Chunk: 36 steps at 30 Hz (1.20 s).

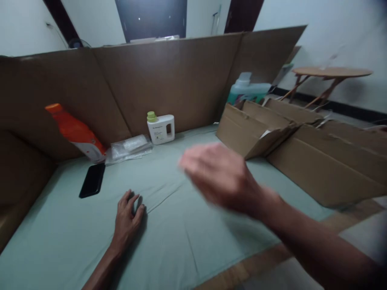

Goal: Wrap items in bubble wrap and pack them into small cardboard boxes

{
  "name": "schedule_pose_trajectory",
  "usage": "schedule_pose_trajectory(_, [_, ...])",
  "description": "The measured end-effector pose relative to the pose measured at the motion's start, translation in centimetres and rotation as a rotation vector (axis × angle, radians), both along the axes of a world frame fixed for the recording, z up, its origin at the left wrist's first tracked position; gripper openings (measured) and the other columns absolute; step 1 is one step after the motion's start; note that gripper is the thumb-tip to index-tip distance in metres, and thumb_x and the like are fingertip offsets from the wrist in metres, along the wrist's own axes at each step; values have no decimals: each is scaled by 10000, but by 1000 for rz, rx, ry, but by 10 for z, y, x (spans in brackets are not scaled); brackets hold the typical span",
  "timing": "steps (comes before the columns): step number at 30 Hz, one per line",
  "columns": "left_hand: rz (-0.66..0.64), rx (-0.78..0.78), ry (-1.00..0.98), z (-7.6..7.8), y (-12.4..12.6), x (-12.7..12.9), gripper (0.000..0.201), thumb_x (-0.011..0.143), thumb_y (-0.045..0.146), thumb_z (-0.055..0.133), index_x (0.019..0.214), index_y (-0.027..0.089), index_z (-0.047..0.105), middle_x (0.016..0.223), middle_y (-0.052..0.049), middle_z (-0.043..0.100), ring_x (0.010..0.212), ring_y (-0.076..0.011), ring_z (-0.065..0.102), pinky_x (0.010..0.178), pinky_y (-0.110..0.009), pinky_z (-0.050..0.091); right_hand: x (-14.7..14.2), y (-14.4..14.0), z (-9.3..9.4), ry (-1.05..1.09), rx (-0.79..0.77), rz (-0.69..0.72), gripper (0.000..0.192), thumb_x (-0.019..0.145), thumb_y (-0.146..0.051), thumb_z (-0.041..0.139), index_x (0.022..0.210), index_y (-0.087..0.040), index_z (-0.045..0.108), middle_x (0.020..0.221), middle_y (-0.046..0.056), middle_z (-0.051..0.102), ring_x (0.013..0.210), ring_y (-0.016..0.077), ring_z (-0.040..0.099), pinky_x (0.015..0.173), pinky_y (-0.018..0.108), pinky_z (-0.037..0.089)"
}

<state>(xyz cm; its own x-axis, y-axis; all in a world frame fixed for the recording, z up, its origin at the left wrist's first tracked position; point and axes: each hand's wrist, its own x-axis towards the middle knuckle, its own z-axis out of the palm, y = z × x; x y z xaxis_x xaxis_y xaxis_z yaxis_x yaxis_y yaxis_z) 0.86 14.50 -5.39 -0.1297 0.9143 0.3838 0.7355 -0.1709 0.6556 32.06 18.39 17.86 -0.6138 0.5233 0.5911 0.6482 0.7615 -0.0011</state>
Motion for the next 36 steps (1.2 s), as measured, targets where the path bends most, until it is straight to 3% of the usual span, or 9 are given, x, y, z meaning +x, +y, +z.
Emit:
schedule_pose_trajectory(2, [10, -9, 47, -1, 0, 0, 436, 881, 445, 574, 1125, 111, 714, 1387, -227, 549, 1301, -415, 511, 1078, -649, 442, 42, 62, 0, -76, -31, -464, 403, 1003, -308, 526, 1321, -72, 597, 1337, 145, 642, 1288, 270, 550, 1044, 431, 416])
schedule_pose_trajectory(5, [22, -16, 123, -4, 1, 0, 498, 893, 475, 532, 1133, 80, 717, 1383, -239, 559, 1295, -404, 523, 1060, -621, 476, 115, 130, -3, -81, -61, -803, 747, 1006, -504, 365, 1174, 198, 558, 1200, 369, 617, 1259, 422, 535, 961, 565, 392])
schedule_pose_trajectory(9, [31, 10, 135, -10, 2, -1, 494, 898, 481, 509, 1114, 95, 729, 1350, -221, 589, 1261, -390, 557, 1025, -597, 515, 166, 161, -13, -154, -166, -969, 533, 1022, -479, 459, 954, -3, 689, 985, 166, 716, 1038, 257, 680, 923, 469, 480])
schedule_pose_trajectory(12, [46, 35, 129, -14, 2, -1, 468, 894, 480, 501, 1090, 127, 737, 1326, -198, 608, 1241, -382, 577, 1011, -585, 529, 163, 158, -19, -233, -212, -912, 237, 989, -329, 585, 944, -131, 706, 863, 46, 706, 853, 181, 684, 842, 397, 515])
schedule_pose_trajectory(17, [41, 30, 70, -14, 4, -1, 488, 887, 480, 512, 1142, 112, 706, 1351, -210, 596, 1265, -391, 563, 1023, -589, 522, 121, 111, -26, -300, -178, -731, 98, 885, -234, 692, 827, -176, 746, 761, 96, 719, 791, 251, 648, 774, 391, 436])
schedule_pose_trajectory(24, [12, -47, -107, 5, -16, 13, 687, 863, 466, 594, 1448, 137, 451, 1461, -201, 508, 1381, -375, 476, 1127, -599, 421, 53, -8, -30, -65, -26, 3, 134, 949, -240, 615, 1067, -214, 671, 961, 61, 746, 918, 235, 656, 954, 449, 438])
schedule_pose_trajectory(28, [-30, -92, -218, 24, -37, 17, 710, 856, 460, 610, 1472, 169, 411, 1445, -170, 533, 1364, -361, 499, 1116, -559, 445, 70, -36, -44, 224, -107, -74, 337, 915, -314, 645, 1249, -276, 626, 1169, 90, 710, 1101, 283, 649, 1018, 480, 464])
schedule_pose_trajectory(32, [-87, -137, -293, 35, -44, 18, 688, 834, 391, 613, 1470, 197, 438, 1390, -148, 580, 1311, -361, 543, 1071, -517, 493, 80, -24, -100, 290, -579, -306, 487, 812, -453, 677, 1260, -264, 651, 1180, 119, 729, 989, 303, 717, 838, 420, 594])
schedule_pose_trajectory(36, [-113, -138, -323, 33, -43, 23, 701, 829, 345, 595, 1488, 185, 419, 1267, -157, 642, 1218, -364, 596, 1024, -513, 518, 47, -10, -154, 275, -882, -279, 494, 742, -515, 660, 1095, -174, 715, 1062, 171, 764, 954, 359, 726, 825, 481, 607])
